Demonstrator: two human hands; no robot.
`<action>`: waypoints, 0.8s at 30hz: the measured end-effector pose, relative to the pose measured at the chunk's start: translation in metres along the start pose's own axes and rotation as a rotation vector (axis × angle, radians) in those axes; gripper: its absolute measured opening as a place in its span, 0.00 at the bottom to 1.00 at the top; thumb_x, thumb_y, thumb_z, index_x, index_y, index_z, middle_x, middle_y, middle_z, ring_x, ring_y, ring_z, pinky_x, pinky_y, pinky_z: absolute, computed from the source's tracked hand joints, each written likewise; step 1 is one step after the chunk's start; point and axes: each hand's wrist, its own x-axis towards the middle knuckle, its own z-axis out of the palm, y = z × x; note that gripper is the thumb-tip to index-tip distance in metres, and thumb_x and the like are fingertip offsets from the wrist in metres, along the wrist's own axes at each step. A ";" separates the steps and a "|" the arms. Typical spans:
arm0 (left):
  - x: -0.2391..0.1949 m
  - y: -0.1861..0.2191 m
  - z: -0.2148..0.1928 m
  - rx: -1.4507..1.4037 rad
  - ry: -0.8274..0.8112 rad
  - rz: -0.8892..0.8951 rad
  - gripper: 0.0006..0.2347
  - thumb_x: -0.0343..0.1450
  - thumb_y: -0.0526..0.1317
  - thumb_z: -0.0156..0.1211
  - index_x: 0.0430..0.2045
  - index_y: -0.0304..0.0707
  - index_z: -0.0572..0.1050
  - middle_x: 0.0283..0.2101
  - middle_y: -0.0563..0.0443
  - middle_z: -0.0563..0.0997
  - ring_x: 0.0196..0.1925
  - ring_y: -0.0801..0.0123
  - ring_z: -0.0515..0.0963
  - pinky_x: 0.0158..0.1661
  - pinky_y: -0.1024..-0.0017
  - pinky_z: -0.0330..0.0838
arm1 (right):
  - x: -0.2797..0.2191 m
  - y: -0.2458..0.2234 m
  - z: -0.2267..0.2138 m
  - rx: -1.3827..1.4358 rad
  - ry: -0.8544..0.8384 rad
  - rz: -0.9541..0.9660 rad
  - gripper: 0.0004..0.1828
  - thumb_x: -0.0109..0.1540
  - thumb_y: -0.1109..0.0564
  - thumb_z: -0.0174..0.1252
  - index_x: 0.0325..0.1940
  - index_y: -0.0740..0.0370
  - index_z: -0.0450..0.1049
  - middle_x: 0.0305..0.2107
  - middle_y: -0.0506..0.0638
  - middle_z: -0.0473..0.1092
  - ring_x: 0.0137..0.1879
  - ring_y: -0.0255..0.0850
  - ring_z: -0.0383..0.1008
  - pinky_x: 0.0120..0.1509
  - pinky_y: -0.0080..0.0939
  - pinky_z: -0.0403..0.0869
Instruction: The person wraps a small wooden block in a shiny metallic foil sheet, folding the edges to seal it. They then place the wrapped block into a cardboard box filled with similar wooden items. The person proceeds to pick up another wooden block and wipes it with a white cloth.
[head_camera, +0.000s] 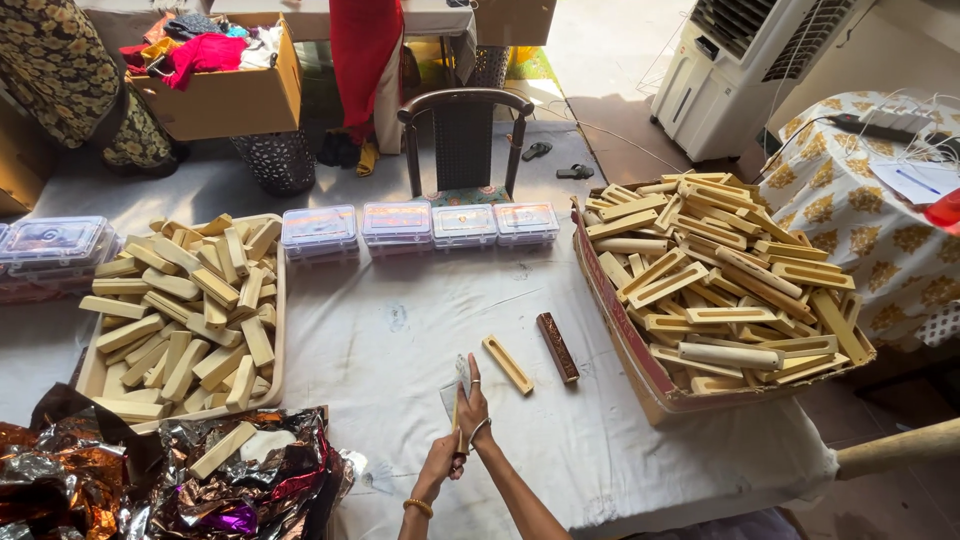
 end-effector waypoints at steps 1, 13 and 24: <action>0.005 -0.008 -0.003 -0.018 0.055 0.033 0.22 0.78 0.56 0.43 0.19 0.39 0.66 0.14 0.56 0.67 0.12 0.73 0.67 0.15 0.75 0.56 | -0.011 0.005 0.001 -0.054 -0.080 -0.087 0.35 0.73 0.48 0.43 0.83 0.51 0.43 0.71 0.61 0.60 0.72 0.55 0.65 0.71 0.51 0.68; -0.039 0.027 0.012 0.512 0.412 0.199 0.22 0.74 0.50 0.47 0.19 0.28 0.77 0.16 0.46 0.78 0.13 0.65 0.78 0.18 0.69 0.72 | -0.052 -0.011 -0.009 0.710 -0.227 0.541 0.37 0.65 0.33 0.51 0.71 0.56 0.57 0.52 0.53 0.75 0.44 0.39 0.75 0.42 0.39 0.76; -0.028 0.004 -0.005 0.412 0.146 0.068 0.23 0.76 0.53 0.49 0.21 0.28 0.75 0.15 0.50 0.75 0.14 0.67 0.78 0.19 0.71 0.69 | 0.024 0.023 -0.017 0.696 -0.186 0.911 0.17 0.60 0.43 0.67 0.41 0.56 0.72 0.23 0.49 0.72 0.27 0.42 0.75 0.33 0.45 0.78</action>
